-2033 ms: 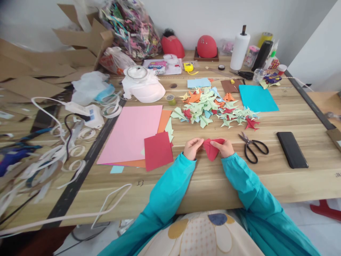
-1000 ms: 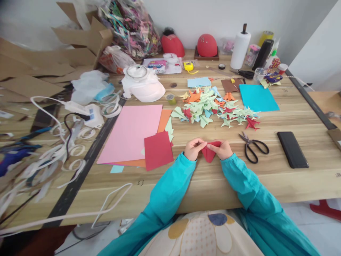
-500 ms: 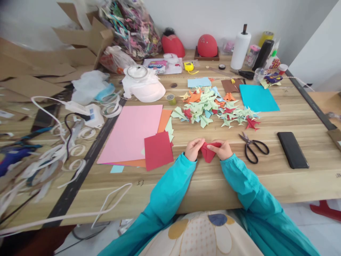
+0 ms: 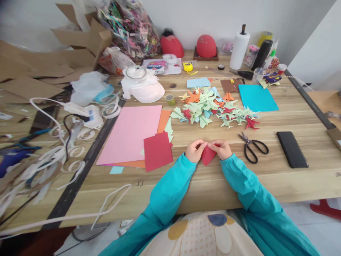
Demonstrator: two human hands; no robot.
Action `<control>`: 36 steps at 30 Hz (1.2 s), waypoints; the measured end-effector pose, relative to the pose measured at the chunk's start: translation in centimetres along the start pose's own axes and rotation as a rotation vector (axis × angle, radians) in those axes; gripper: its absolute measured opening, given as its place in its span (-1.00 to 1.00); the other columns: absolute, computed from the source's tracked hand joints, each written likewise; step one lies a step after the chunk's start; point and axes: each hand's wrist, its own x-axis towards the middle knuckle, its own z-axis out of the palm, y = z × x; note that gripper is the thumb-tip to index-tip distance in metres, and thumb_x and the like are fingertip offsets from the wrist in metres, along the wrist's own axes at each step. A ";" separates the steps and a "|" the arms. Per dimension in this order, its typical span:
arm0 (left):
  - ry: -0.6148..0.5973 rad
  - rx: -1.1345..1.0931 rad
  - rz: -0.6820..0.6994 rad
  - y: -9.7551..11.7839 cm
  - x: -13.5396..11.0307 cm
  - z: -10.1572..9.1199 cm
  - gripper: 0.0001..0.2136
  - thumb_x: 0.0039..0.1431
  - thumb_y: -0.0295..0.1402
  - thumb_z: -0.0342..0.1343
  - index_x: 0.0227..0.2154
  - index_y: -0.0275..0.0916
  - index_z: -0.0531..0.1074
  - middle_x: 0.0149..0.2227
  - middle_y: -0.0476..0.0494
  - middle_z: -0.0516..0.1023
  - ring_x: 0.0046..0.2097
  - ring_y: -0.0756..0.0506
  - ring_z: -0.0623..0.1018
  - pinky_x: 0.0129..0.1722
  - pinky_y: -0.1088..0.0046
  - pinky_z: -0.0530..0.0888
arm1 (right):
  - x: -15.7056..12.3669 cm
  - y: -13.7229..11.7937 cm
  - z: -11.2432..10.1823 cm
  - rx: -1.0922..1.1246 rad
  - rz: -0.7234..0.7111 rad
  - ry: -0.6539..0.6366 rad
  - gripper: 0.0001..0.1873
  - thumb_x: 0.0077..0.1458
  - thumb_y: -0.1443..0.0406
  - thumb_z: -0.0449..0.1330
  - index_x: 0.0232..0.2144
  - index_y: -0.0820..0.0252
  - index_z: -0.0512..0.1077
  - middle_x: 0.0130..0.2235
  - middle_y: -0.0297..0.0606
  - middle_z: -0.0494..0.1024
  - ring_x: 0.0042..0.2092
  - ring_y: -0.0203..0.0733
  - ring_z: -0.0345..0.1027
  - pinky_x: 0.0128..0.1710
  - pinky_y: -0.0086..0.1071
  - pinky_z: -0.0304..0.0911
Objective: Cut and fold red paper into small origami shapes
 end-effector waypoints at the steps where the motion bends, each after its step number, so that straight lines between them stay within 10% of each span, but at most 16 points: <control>1: 0.004 0.001 -0.007 0.0 0.0 0.0 -0.72 0.05 -0.20 0.04 -0.63 -0.27 0.30 -0.62 0.05 0.27 -0.52 0.05 0.27 -0.49 0.53 0.23 | 0.0 0.1 0.0 0.009 0.004 -0.003 -0.67 -0.22 0.06 0.31 -0.63 0.23 0.49 -0.59 -0.34 0.46 -0.52 -0.34 0.24 -0.49 -0.42 0.15; 36: 0.041 -0.045 -0.074 0.0 0.2 -0.1 -0.69 -0.03 -0.15 0.10 -0.68 -0.27 0.29 -0.68 0.06 0.27 -0.57 0.07 0.24 -0.55 0.53 0.20 | 0.5 0.7 0.0 0.132 0.088 0.145 -0.65 -0.36 0.07 0.37 -0.73 0.21 0.42 -0.66 -0.36 0.40 -0.59 -0.36 0.16 -0.58 -0.43 0.11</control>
